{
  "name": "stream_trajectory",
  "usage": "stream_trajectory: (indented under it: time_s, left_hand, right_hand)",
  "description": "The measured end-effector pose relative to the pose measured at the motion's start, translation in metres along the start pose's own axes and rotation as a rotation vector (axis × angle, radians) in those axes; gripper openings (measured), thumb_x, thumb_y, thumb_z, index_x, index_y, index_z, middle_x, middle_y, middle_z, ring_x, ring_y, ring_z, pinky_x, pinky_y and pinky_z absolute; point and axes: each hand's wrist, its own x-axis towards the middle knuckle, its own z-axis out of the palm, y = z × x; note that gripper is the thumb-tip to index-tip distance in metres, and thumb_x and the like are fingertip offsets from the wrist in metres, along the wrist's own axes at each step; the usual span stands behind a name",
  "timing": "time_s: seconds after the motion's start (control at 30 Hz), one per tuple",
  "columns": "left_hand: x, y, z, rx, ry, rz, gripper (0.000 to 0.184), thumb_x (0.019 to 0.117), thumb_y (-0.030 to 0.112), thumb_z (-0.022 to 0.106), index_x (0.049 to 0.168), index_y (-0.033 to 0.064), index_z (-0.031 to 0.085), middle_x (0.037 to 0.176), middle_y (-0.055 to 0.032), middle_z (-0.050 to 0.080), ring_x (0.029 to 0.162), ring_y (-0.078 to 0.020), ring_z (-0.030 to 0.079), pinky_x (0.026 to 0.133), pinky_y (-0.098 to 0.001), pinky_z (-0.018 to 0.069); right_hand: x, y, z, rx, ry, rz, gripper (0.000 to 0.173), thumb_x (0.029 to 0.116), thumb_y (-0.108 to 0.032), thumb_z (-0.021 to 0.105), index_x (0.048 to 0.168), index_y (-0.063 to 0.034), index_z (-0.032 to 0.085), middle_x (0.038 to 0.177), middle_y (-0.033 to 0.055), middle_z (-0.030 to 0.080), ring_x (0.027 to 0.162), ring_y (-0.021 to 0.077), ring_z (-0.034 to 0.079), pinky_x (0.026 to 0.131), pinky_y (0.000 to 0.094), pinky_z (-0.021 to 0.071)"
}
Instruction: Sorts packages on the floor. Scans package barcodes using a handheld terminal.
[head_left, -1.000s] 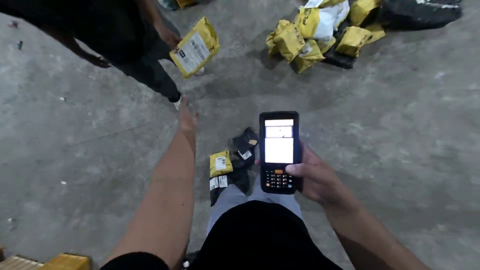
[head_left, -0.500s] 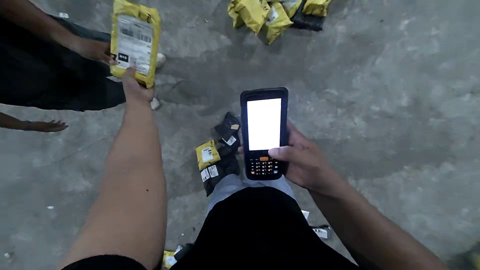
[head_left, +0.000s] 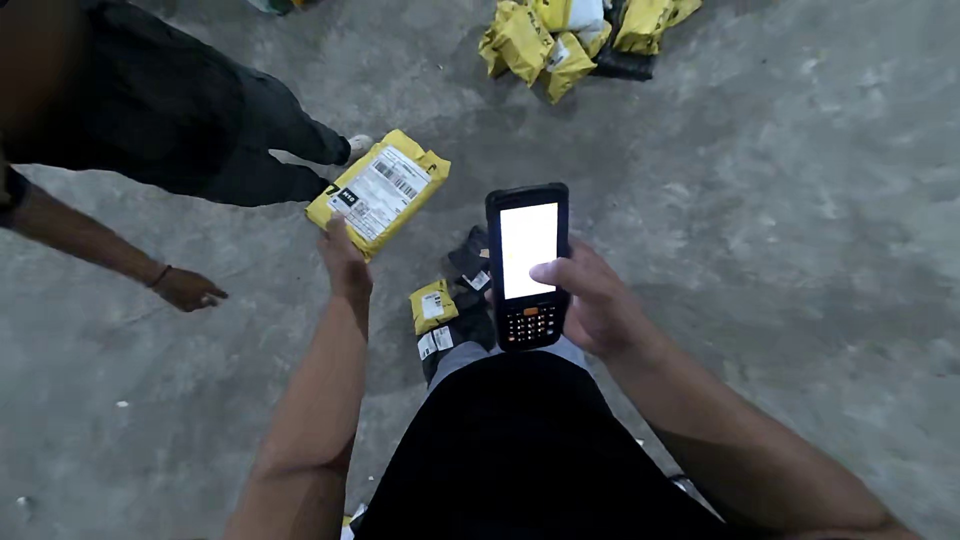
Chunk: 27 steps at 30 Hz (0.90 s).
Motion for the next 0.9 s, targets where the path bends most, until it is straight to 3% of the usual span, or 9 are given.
stream_trajectory:
  time_s: [0.1, 0.23, 0.37, 0.5, 0.63, 0.77, 0.9]
  left_hand:
    - [-0.038, 0.02, -0.03, -0.123, 0.003, -0.034, 0.041, 0.1049, 0.037, 0.045, 0.137, 0.0111, 0.051, 0.118, -0.0091, 0.067, 0.105, -0.021, 0.068, 0.088, -0.0458, 0.0588]
    - [-0.085, 0.034, -0.066, -0.344, -0.133, -0.248, 0.034, 0.0989, 0.034, 0.045, 0.127, 0.0171, 0.054, 0.113, -0.0068, 0.068, 0.098, -0.0206, 0.069, 0.081, -0.0439, 0.0589]
    - [-0.107, 0.022, -0.086, -0.411, -0.023, -0.455, 0.028, 0.097, 0.024, 0.053, 0.12, 0.0091, 0.057, 0.107, -0.0136, 0.067, 0.093, -0.0261, 0.069, 0.081, -0.0476, 0.0585]
    - [-0.124, 0.008, -0.094, -0.372, -0.019, -0.462, 0.032, 0.0972, 0.011, 0.057, 0.129, 0.0094, 0.051, 0.104, -0.0142, 0.065, 0.087, -0.0249, 0.068, 0.078, -0.0421, 0.0594]
    - [-0.135, 0.005, -0.098, -0.373, -0.141, -0.394, 0.032, 0.096, 0.002, 0.057, 0.127, 0.0087, 0.05, 0.096, -0.0115, 0.066, 0.079, -0.0206, 0.067, 0.073, -0.0368, 0.0593]
    - [-0.144, 0.009, -0.098, -0.347, -0.256, -0.298, 0.055, 0.0913, -0.002, 0.063, 0.14, 0.0129, 0.044, 0.106, -0.0123, 0.067, 0.083, -0.0221, 0.069, 0.074, -0.0376, 0.0604]
    - [-0.148, 0.011, -0.091, -0.337, -0.22, -0.29, 0.058, 0.0928, -0.005, 0.061, 0.143, 0.0148, 0.041, 0.109, -0.0134, 0.066, 0.082, -0.023, 0.069, 0.07, -0.0381, 0.0606]
  right_hand:
    - [-0.016, 0.011, 0.016, -0.014, 0.005, 0.014, 0.058, 0.0882, -0.024, 0.066, 0.142, -0.0113, 0.046, 0.118, 0.0206, 0.068, 0.101, 0.0355, 0.071, 0.086, 0.0528, 0.0614]
    - [-0.033, 0.026, 0.03, -0.047, -0.023, 0.008, 0.058, 0.0891, -0.026, 0.066, 0.143, -0.0142, 0.046, 0.118, 0.0173, 0.069, 0.102, 0.0315, 0.071, 0.086, 0.0497, 0.0616]
    - [-0.042, 0.034, 0.04, -0.042, -0.063, -0.018, 0.056, 0.0917, -0.028, 0.068, 0.141, -0.0131, 0.047, 0.117, 0.0184, 0.069, 0.1, 0.032, 0.072, 0.086, 0.0503, 0.0618]
    - [-0.048, 0.04, 0.046, -0.056, -0.05, 0.001, 0.062, 0.0889, -0.036, 0.073, 0.141, -0.0143, 0.048, 0.114, 0.0192, 0.07, 0.097, 0.0337, 0.072, 0.083, 0.051, 0.0624]
    - [-0.051, 0.044, 0.052, -0.036, -0.054, 0.011, 0.06, 0.0904, -0.033, 0.072, 0.142, -0.0148, 0.047, 0.115, 0.0202, 0.069, 0.096, 0.035, 0.073, 0.082, 0.0513, 0.0628]
    - [-0.052, 0.051, 0.054, -0.055, -0.021, 0.027, 0.063, 0.0875, -0.047, 0.074, 0.136, -0.0139, 0.053, 0.108, 0.0181, 0.071, 0.089, 0.0319, 0.073, 0.077, 0.0486, 0.0637]
    - [-0.051, 0.054, 0.055, -0.056, 0.007, 0.048, 0.064, 0.0873, -0.056, 0.073, 0.131, -0.013, 0.057, 0.103, 0.0165, 0.072, 0.085, 0.0292, 0.074, 0.074, 0.047, 0.0639]
